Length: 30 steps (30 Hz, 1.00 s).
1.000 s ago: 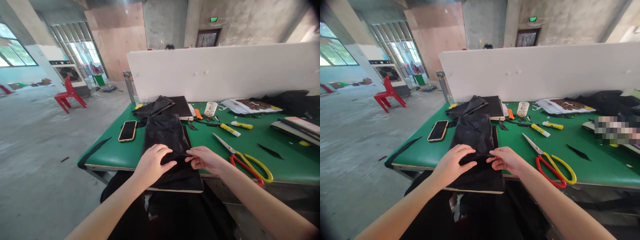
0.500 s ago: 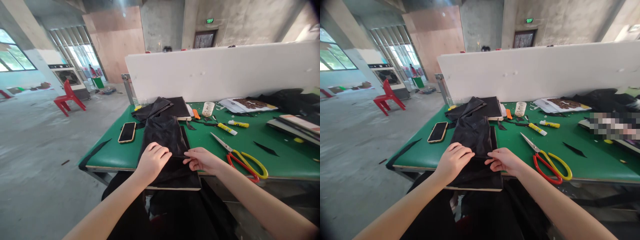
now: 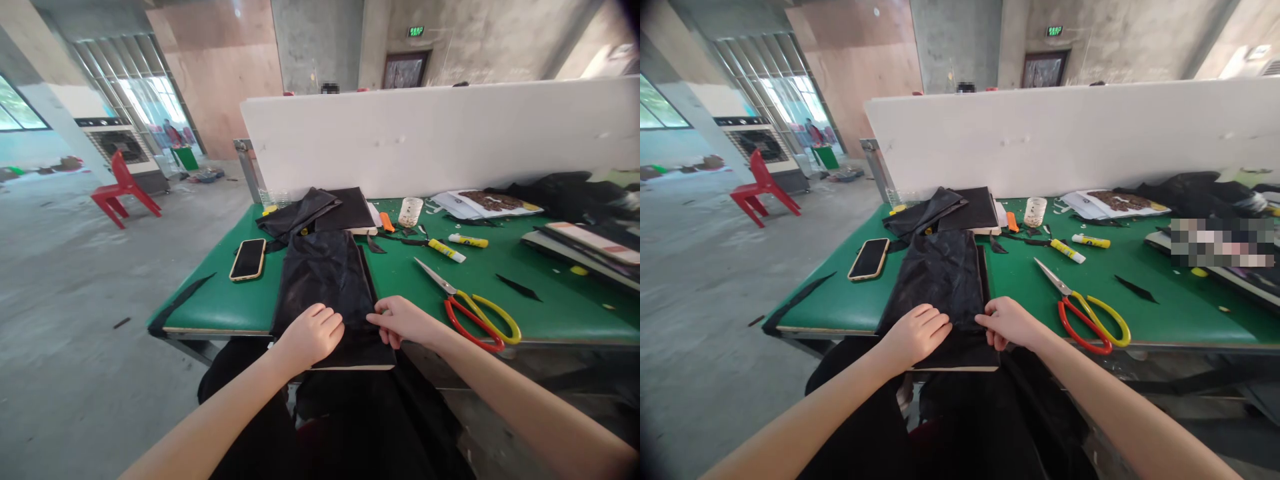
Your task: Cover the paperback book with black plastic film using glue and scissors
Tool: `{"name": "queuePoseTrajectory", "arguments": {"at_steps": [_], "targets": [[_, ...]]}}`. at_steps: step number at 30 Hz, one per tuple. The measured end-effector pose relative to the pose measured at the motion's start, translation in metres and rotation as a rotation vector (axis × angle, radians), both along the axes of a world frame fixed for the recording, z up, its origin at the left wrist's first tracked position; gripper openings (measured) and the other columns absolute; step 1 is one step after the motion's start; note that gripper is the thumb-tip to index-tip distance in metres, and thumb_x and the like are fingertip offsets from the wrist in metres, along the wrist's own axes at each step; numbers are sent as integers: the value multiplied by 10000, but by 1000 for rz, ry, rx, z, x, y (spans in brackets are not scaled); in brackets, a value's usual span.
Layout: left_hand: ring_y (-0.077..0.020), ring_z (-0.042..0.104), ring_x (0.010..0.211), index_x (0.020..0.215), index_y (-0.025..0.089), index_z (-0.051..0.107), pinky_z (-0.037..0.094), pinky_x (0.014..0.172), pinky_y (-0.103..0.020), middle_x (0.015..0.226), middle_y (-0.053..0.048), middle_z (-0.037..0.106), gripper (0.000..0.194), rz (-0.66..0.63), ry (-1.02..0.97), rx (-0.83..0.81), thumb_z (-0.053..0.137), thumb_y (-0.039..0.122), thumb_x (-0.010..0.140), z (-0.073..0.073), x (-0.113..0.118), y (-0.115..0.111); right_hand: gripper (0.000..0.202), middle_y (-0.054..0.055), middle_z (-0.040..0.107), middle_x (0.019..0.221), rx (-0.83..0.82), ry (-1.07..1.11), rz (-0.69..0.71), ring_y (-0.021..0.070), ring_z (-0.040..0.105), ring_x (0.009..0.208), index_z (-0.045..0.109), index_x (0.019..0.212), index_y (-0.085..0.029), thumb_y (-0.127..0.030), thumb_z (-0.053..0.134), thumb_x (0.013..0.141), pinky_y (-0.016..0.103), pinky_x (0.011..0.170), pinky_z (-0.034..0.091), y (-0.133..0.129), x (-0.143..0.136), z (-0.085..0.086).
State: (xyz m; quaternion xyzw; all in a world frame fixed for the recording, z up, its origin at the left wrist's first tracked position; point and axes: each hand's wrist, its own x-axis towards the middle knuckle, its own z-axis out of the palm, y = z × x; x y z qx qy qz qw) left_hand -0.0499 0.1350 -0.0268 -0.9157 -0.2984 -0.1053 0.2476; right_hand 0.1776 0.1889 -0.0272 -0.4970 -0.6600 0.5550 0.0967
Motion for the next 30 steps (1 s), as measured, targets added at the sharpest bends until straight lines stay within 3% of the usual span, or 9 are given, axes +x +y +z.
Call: {"name": "queuePoseTrajectory", "arguments": {"at_steps": [4,13,16,21,30], "targets": [[-180,548,879,1062,126,574,431,780,-324,969,-78,610,252,27,38,-83,392,79,896,9,3,-5,298,-24,542,463,185,-62,77,59,416,325,437,696,-173,-427,472,848,168,378,315,-2,4,4],[-198,487,1106,1365,125,312,394,901,-325,1254,-81,528,501,117,15,-294,399,66,875,17,-1,-18,308,-13,547,473,155,-34,73,58,398,339,423,650,-174,-417,455,837,176,396,299,-1,7,6],[-195,472,1132,1328,134,370,387,932,-334,1271,-72,518,465,154,-92,-332,416,78,869,18,-2,-19,309,-14,543,467,150,-35,60,57,381,329,440,663,-172,-429,457,834,177,382,282,1,8,1],[-178,523,1032,1134,188,551,432,886,-341,1105,-44,583,257,140,-187,-296,443,151,903,19,2,-18,303,-12,551,474,152,-37,47,55,372,329,453,678,-170,-432,463,831,180,381,282,1,7,-2],[-168,531,893,1099,157,565,457,816,-336,952,-50,582,261,95,-131,-298,440,86,882,12,6,-16,276,-37,535,488,144,-70,27,68,387,339,496,847,-174,-447,459,838,184,388,285,-2,9,0]]}}
